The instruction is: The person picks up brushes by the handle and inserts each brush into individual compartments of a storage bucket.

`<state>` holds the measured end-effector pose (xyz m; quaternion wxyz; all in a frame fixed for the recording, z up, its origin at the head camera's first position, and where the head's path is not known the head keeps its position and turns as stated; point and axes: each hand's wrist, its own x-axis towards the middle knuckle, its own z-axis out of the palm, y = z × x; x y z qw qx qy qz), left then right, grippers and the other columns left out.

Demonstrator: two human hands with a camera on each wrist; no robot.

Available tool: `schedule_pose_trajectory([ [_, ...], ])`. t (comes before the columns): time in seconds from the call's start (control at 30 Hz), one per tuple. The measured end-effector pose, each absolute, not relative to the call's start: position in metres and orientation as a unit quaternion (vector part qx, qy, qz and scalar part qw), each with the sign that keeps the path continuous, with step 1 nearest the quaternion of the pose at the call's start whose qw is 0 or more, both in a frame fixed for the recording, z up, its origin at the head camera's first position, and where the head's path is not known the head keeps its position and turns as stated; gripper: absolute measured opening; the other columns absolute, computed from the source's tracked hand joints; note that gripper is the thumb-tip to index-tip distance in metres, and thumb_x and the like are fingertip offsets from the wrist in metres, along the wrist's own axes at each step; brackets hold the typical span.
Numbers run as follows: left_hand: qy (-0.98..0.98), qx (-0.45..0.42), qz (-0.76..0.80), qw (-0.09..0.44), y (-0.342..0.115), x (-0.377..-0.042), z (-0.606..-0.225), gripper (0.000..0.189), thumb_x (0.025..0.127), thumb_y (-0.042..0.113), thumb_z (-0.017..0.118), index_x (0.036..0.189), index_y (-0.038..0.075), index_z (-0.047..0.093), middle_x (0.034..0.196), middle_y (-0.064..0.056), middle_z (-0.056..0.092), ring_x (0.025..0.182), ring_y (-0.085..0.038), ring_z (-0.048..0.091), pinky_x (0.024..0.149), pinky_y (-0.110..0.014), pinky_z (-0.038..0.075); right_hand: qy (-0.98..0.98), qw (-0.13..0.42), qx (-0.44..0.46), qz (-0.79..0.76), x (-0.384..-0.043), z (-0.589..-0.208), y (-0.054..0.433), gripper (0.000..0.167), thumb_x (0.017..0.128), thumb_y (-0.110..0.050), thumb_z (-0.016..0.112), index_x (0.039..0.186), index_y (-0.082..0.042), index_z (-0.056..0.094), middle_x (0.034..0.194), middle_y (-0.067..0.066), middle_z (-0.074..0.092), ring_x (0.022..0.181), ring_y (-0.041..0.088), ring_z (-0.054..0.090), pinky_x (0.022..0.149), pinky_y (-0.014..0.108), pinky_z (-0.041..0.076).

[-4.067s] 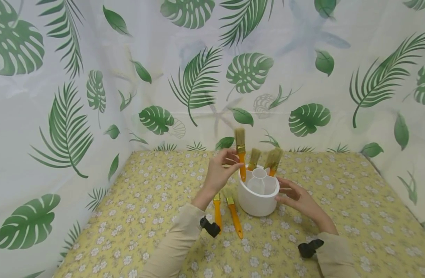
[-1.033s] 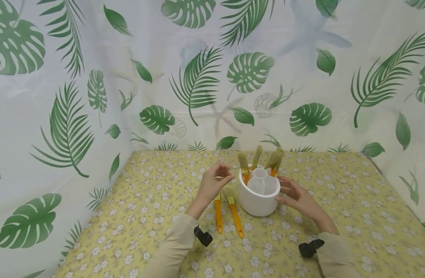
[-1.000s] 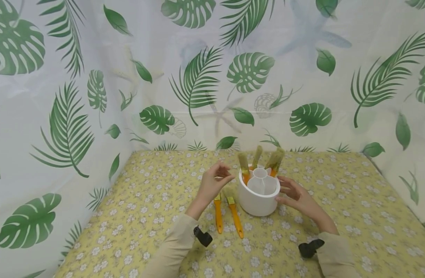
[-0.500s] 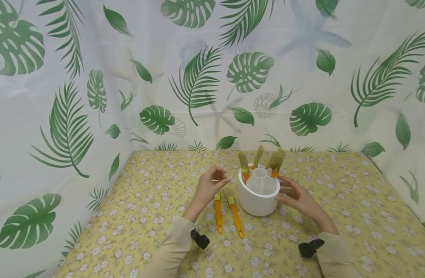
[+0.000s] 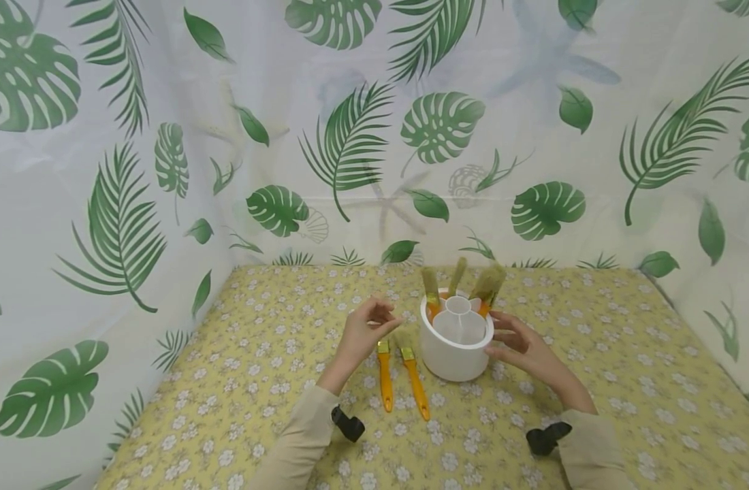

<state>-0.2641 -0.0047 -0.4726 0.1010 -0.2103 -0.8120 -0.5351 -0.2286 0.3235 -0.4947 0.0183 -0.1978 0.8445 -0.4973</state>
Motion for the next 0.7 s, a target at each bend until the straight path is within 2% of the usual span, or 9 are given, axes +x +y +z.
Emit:
schedule_pose_trajectory([
  [0.1,-0.816,-0.209,-0.53,0.096,-0.006,-0.263,-0.475,0.021,0.085,0.017,0.068,0.101,0.006,0.061,0.089,-0.004,0.066,0.081,-0.011,0.062,0.074,-0.02,0.052,0.849,0.013,-0.193,-0.491,-0.229,-0.495,0.323,0.066,0.092,-0.015,0.059,0.147,-0.015,0.022,0.137,0.019,0.037,0.11,-0.005,0.044,0.087,0.054,0.048],
  [0.23,-0.822,-0.203,-0.525,0.087,-0.007,-0.262,-0.478,0.022,0.085,0.019,0.068,0.101,0.007,0.061,0.089,-0.004,0.065,0.08,-0.01,0.062,0.074,-0.019,0.052,0.852,0.011,-0.193,-0.486,-0.228,-0.495,0.323,0.066,0.092,-0.015,0.059,0.147,-0.013,0.023,0.138,0.02,0.037,0.116,0.016,0.047,0.089,0.054,0.047],
  [0.3,-0.826,-0.199,-0.52,0.084,-0.008,-0.262,-0.479,0.021,0.085,0.022,0.068,0.101,0.01,0.061,0.088,-0.003,0.065,0.08,-0.009,0.061,0.074,-0.019,0.052,0.852,0.013,-0.193,-0.486,-0.228,-0.494,0.322,0.066,0.092,-0.015,0.059,0.147,-0.011,0.023,0.14,0.021,0.035,0.117,0.02,0.047,0.088,0.053,0.047],
  [0.5,-0.832,-0.196,-0.513,0.077,-0.01,-0.261,-0.482,0.02,0.084,0.025,0.068,0.1,0.014,0.062,0.087,-0.001,0.064,0.079,-0.009,0.06,0.073,-0.018,0.052,0.847,0.017,-0.198,-0.493,-0.227,-0.494,0.323,0.065,0.092,-0.014,0.058,0.147,-0.009,0.023,0.143,0.025,0.031,0.11,-0.007,0.043,0.089,0.052,0.047],
  [0.6,-0.834,-0.198,-0.51,0.075,-0.01,-0.261,-0.483,0.018,0.084,0.022,0.068,0.099,0.014,0.061,0.086,-0.001,0.063,0.078,-0.009,0.06,0.072,-0.018,0.052,0.843,0.018,-0.204,-0.498,-0.227,-0.494,0.323,0.064,0.092,-0.013,0.058,0.147,-0.008,0.024,0.143,0.025,0.03,0.109,-0.012,0.042,0.088,0.048,0.049],
  [0.7,-0.835,-0.2,-0.508,0.073,-0.011,-0.262,-0.484,0.017,0.084,0.019,0.069,0.098,0.012,0.061,0.086,-0.002,0.063,0.078,-0.009,0.059,0.071,-0.018,0.052,0.841,0.015,-0.207,-0.499,-0.228,-0.496,0.324,0.063,0.092,-0.011,0.058,0.146,-0.007,0.025,0.142,0.023,0.031,0.11,-0.01,0.042,0.087,0.044,0.05],
])
